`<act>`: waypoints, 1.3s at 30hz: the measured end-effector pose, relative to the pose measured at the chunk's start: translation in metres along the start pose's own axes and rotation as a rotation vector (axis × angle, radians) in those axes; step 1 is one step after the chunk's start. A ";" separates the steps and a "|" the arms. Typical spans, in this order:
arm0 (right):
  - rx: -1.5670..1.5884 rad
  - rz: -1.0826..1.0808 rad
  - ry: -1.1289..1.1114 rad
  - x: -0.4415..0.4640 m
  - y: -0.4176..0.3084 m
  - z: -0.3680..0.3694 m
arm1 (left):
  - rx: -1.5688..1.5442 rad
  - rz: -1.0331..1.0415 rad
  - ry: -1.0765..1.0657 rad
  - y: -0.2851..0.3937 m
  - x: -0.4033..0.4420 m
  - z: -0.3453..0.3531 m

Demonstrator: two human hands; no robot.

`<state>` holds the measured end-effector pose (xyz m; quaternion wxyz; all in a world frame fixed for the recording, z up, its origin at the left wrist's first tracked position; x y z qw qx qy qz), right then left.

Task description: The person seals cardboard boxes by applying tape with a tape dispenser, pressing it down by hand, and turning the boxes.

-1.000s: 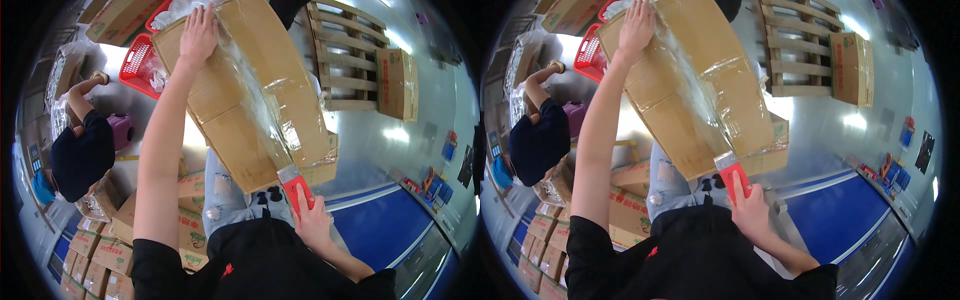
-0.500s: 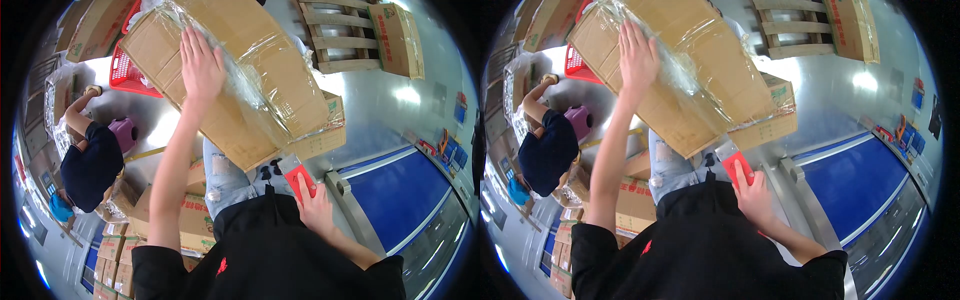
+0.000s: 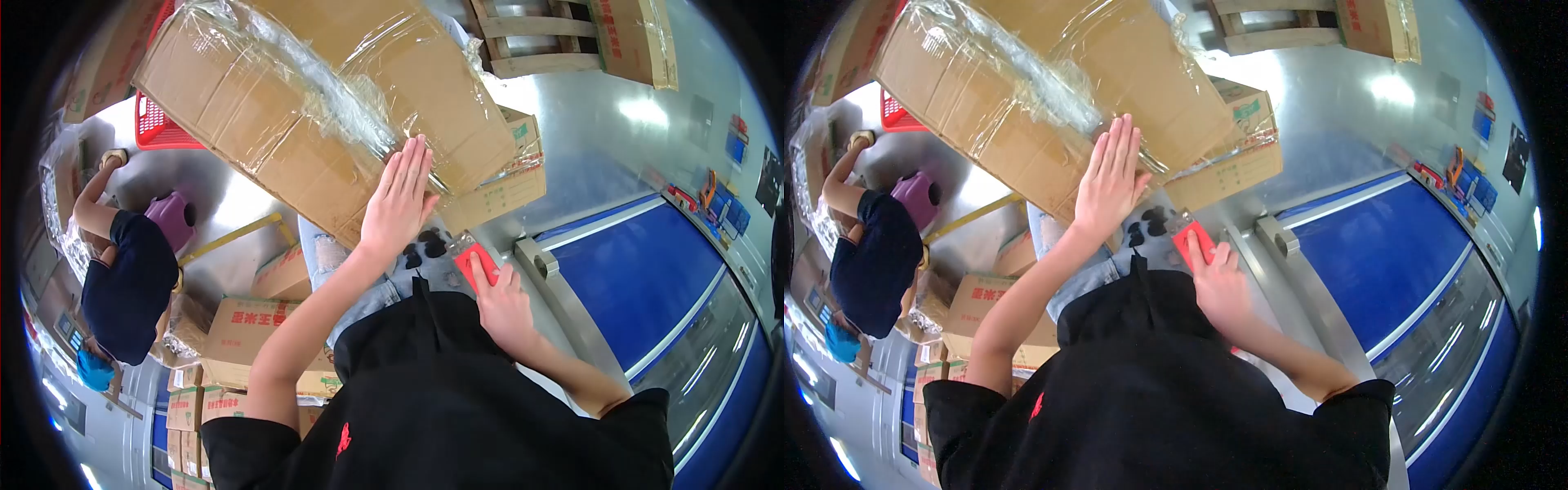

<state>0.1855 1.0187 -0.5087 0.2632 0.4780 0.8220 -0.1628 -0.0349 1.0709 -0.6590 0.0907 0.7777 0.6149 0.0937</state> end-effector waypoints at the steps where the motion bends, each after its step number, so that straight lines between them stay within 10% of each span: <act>1: 0.000 0.008 -0.008 0.008 -0.002 0.001 | -0.009 0.005 -0.004 -0.001 0.003 0.001; 15: -0.083 0.018 0.015 0.105 -0.034 0.032 | -0.203 -0.027 0.100 -0.001 0.003 0.002; 18: -0.170 -0.046 -0.671 0.098 -0.015 0.118 | -0.130 0.000 0.067 0.008 0.001 -0.001; 21: -0.237 0.265 -0.095 0.083 0.047 0.168 | -0.042 0.001 0.104 0.016 -0.001 0.015; 39: 0.141 0.412 0.039 0.052 0.078 0.139 | 0.293 -0.077 0.103 0.064 -0.007 0.027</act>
Point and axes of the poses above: each hand's wrist, its own x-axis towards the middle knuckle, its own z-axis out of the palm, y = z × x, the point moved 1 cm from there along x, towards the middle knuckle, and after that the axes turned 13 degrees about y, right-handed, at the moved point
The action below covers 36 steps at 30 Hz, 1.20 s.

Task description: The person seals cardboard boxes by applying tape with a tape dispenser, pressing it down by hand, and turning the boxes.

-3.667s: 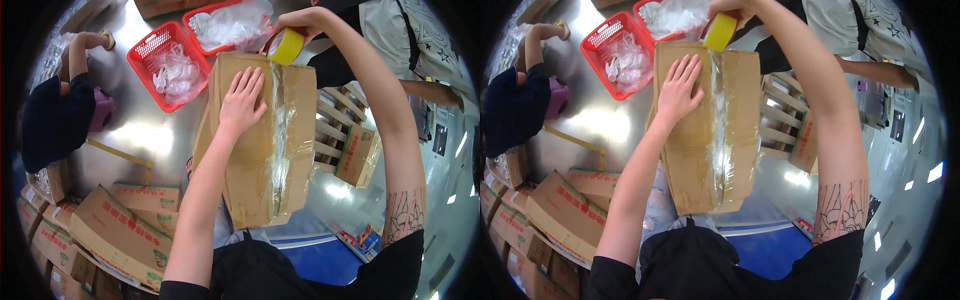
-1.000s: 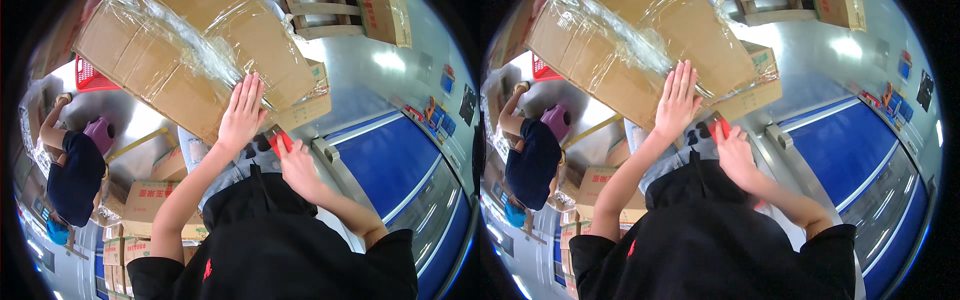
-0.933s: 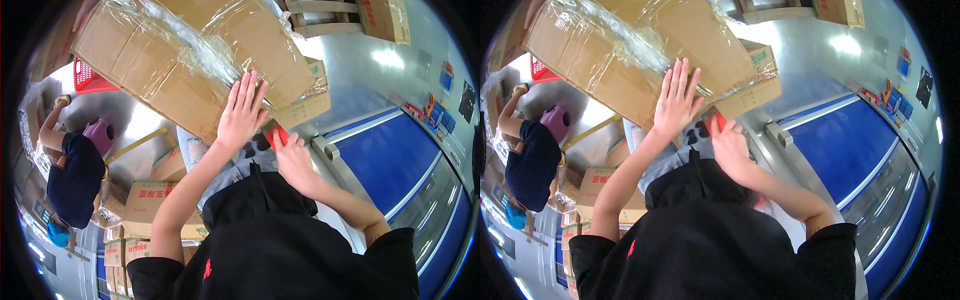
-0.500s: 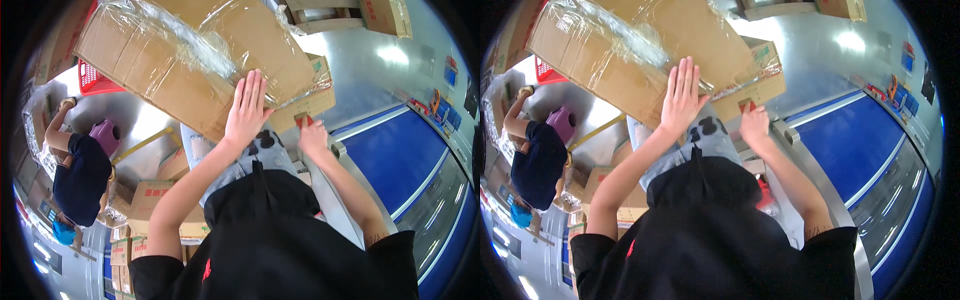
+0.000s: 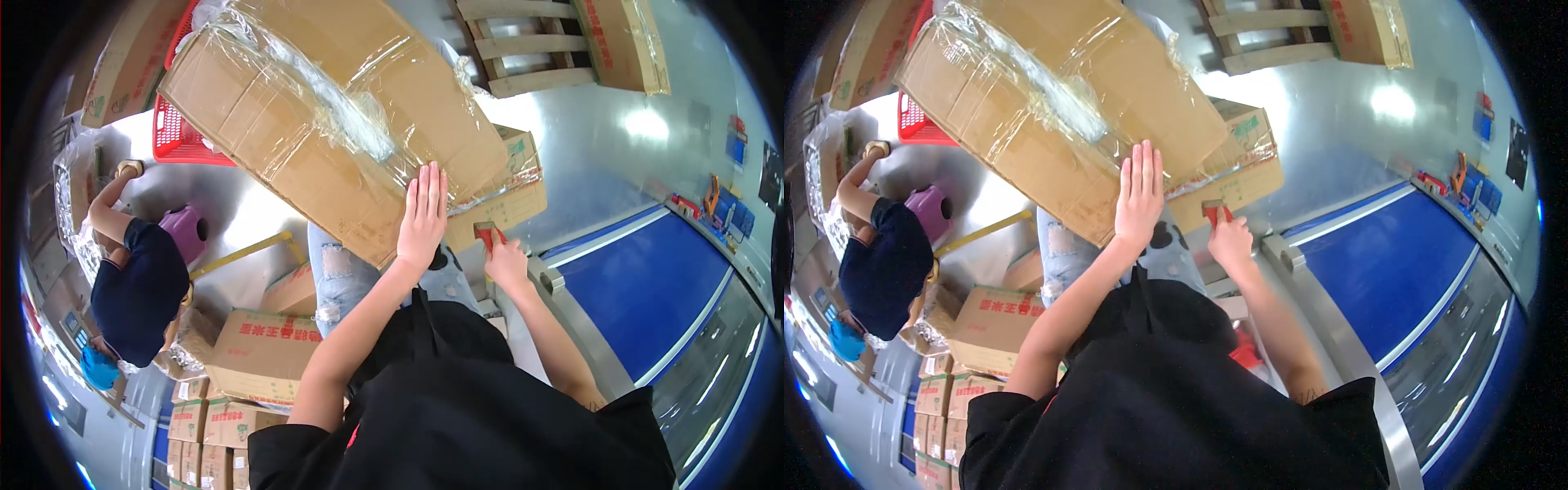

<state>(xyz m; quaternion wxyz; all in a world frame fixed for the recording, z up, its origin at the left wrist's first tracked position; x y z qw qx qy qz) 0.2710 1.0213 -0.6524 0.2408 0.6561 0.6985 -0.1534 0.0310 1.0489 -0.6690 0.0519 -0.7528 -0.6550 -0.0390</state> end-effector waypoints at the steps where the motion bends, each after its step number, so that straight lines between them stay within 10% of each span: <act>1: 0.030 0.038 -0.038 0.003 0.003 -0.006 | -0.011 0.032 -0.003 -0.001 -0.001 0.000; 8: 0.268 0.183 0.185 0.095 0.061 -0.123 | -0.242 0.078 0.083 -0.030 -0.006 -0.015; 11: 0.732 0.180 0.126 0.147 0.034 -0.217 | -0.810 0.231 0.160 -0.079 -0.009 -0.010; 16: 1.218 0.303 -0.167 0.236 -0.078 -0.312 | -0.574 -0.415 0.428 -0.235 0.027 -0.036; 23: 1.051 0.375 -0.354 0.357 -0.185 -0.368 | -0.588 -0.460 0.412 -0.283 0.028 0.001; 36: 0.723 0.479 -0.287 0.438 -0.173 -0.388 | -0.556 -0.477 0.363 -0.286 0.025 0.019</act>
Point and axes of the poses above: each hand's wrist, its own x-axis towards the middle knuckle, its own z-axis out of the palm, y = z × x, the point moved 1 cm from there along x, towards the middle knuckle, and after that the axes turned 13 degrees about y, right-handed, at the moved point
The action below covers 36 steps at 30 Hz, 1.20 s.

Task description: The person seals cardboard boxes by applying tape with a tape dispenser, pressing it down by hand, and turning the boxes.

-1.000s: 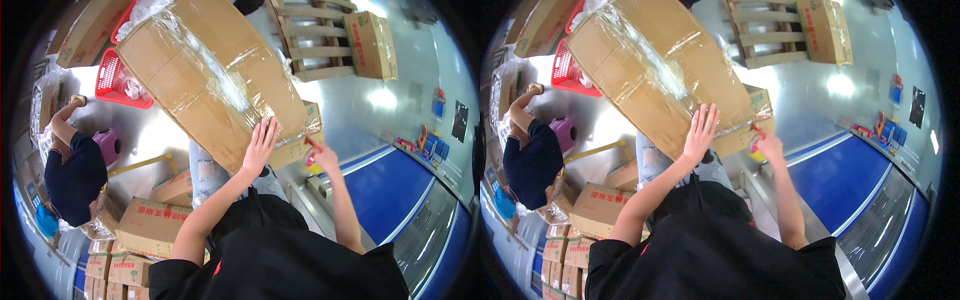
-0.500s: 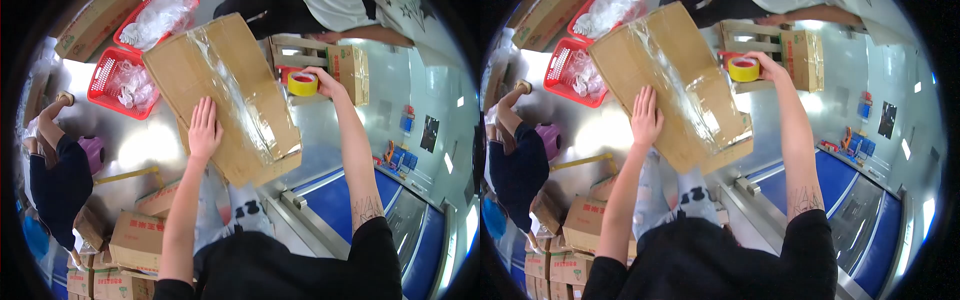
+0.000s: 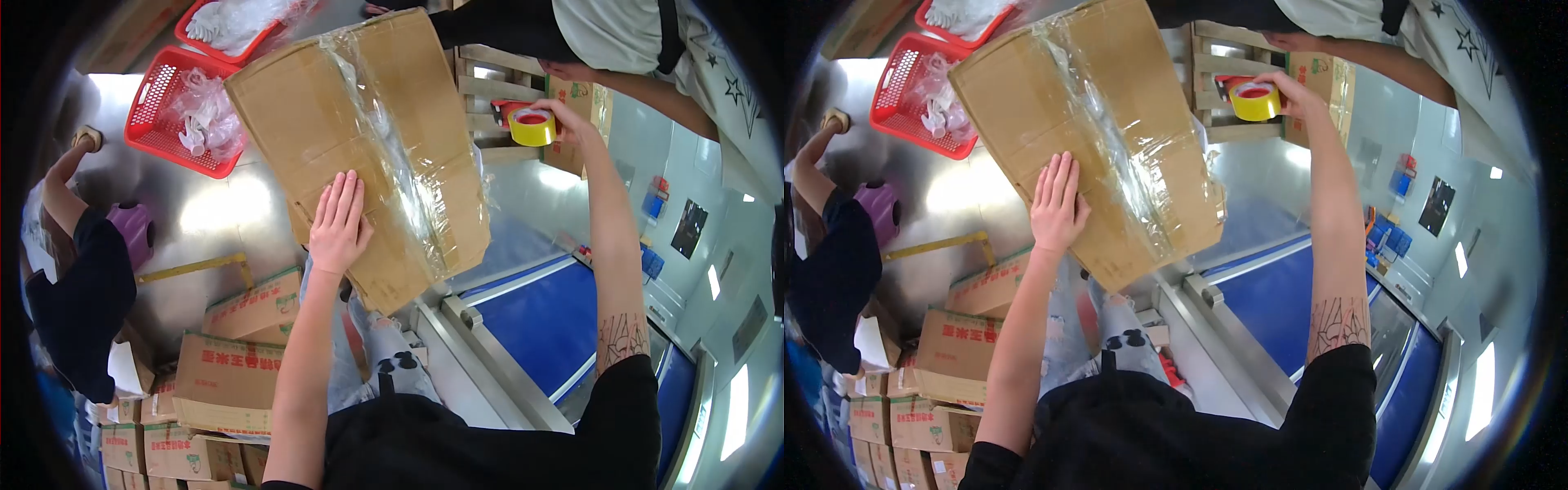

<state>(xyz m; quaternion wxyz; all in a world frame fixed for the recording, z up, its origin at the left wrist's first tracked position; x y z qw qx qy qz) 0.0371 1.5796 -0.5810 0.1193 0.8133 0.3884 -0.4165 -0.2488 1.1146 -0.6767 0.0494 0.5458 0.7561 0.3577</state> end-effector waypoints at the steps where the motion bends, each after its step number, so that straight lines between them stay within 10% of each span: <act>1: 0.052 -0.031 -0.051 0.011 0.006 0.004 | 0.025 0.005 0.011 0.001 0.000 0.000; 36: -0.012 -0.074 -0.231 -0.112 0.045 0.052 | 0.092 0.023 -0.020 0.006 -0.007 0.005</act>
Point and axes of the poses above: each hand's wrist, its own x-axis towards the middle knuckle, its own z-axis out of the palm, y = z × x, the point moved 1 cm from there along x, towards the middle knuckle, and after that the axes turned 13 degrees about y, right-handed, at the moved point
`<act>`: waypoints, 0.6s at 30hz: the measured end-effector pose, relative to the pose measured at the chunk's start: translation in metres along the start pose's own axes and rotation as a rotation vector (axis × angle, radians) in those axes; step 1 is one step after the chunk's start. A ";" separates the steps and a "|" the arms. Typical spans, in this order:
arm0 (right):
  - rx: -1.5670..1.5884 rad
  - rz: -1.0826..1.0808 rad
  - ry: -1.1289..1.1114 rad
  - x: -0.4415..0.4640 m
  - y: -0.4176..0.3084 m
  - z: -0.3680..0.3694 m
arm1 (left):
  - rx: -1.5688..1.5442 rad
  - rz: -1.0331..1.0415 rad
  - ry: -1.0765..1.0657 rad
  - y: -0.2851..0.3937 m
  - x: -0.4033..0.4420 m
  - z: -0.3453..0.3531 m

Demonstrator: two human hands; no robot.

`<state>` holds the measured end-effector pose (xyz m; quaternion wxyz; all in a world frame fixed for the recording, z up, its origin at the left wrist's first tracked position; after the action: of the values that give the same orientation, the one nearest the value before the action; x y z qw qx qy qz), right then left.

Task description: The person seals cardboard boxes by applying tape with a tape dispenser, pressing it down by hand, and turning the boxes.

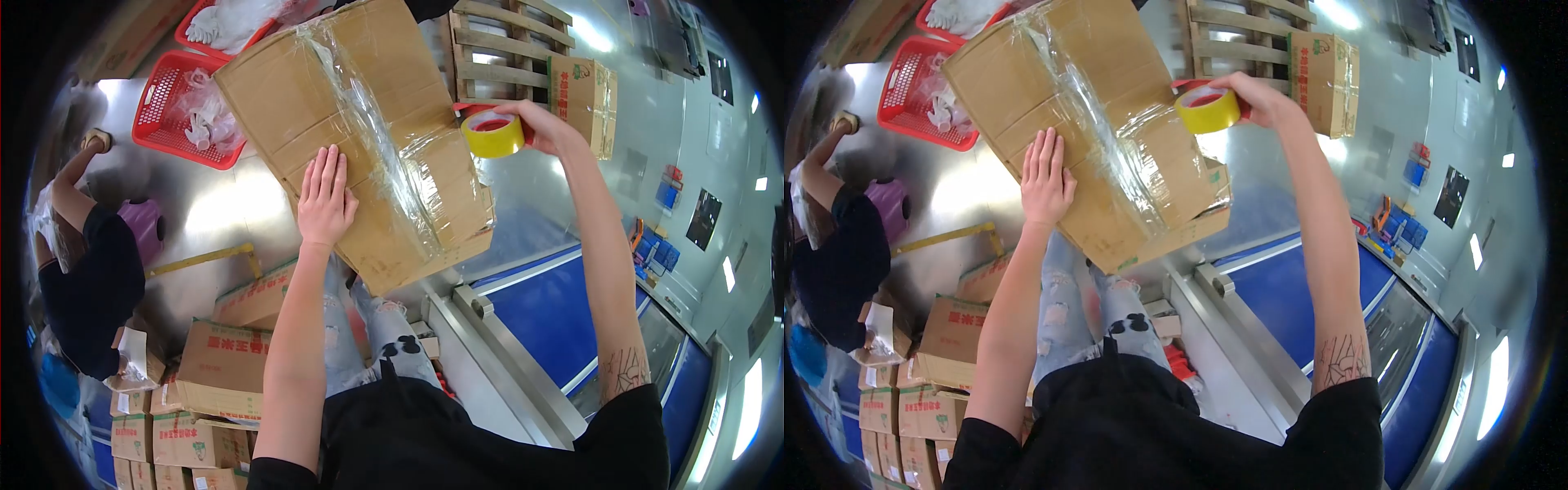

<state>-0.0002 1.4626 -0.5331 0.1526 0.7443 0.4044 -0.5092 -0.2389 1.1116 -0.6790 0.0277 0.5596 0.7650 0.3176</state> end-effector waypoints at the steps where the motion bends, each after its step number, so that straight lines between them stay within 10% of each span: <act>1: 0.016 -0.061 0.039 -0.029 -0.002 0.019 | -0.004 -0.002 0.001 0.000 -0.001 0.000; 16: 0.107 -0.486 0.688 -0.153 0.094 0.263 | -0.339 -0.016 0.026 -0.033 -0.004 -0.038; 18: -0.014 -0.433 0.626 -0.165 0.097 0.283 | -0.357 -0.352 0.160 -0.058 -0.030 -0.060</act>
<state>-0.1321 1.1475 -0.5283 -0.0844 0.7602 0.5827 -0.2747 -0.2997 1.0480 -0.6705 0.1203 0.3773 0.7820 0.4812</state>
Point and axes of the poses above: each hand's wrist, its own x-axis towards the middle knuckle, its own z-axis out of the palm, y = z × x, the point moved 1 cm from there along x, towards the middle knuckle, and after that the axes turned 13 degrees about y, right-handed, at the moved point
